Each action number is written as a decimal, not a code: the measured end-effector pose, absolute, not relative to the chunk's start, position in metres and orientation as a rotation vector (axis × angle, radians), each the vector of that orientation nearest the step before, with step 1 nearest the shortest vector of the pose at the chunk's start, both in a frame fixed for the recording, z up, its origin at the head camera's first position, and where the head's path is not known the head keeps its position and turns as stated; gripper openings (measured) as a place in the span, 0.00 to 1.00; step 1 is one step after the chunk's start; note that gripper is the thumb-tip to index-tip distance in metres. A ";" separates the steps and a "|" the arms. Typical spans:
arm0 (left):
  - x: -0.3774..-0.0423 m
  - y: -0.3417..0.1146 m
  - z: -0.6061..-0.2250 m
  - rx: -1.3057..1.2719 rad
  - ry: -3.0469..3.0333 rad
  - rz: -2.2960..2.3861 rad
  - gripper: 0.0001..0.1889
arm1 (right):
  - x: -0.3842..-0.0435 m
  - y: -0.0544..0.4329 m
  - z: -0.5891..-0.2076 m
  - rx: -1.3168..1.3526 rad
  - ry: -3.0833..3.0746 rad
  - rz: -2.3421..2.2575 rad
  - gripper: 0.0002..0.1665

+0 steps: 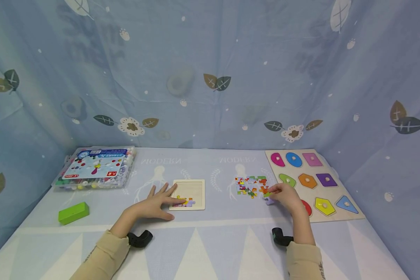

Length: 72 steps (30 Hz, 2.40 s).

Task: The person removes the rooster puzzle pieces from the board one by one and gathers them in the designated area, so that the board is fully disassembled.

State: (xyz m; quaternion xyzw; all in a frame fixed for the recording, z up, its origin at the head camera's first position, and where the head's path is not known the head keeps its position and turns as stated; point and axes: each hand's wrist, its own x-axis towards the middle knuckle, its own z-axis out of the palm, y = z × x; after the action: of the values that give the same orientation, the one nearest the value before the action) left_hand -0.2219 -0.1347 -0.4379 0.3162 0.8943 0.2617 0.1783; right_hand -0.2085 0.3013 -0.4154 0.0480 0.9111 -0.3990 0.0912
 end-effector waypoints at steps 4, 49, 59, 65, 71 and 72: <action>-0.222 -0.135 -0.438 0.892 2.530 0.738 0.30 | -0.209 0.301 -0.416 0.193 2.709 -1.142 0.13; -0.223 -0.134 -0.440 0.870 2.507 0.732 0.34 | -0.236 0.213 -0.425 -0.162 2.656 -1.484 0.16; -0.223 -0.134 -0.439 0.825 2.542 0.762 0.43 | -0.242 0.161 -0.428 -0.281 2.574 -1.522 0.13; -0.222 -0.134 -0.441 0.802 2.573 0.770 0.44 | -0.242 0.136 -0.428 -0.343 2.544 -1.510 0.12; -0.223 -0.134 -0.441 0.784 2.575 0.776 0.47 | -0.242 0.116 -0.429 -0.408 2.512 -1.482 0.12; -0.223 -0.134 -0.441 0.781 2.575 0.775 0.47 | -0.242 0.114 -0.429 -0.408 2.514 -1.463 0.11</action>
State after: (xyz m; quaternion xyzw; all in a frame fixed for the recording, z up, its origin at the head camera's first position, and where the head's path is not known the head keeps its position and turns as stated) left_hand -0.2229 -0.1340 -0.4412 0.2749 0.9062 0.2728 0.1696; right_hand -0.2417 0.1136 -0.4291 -0.1382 0.8515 -0.4955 0.1018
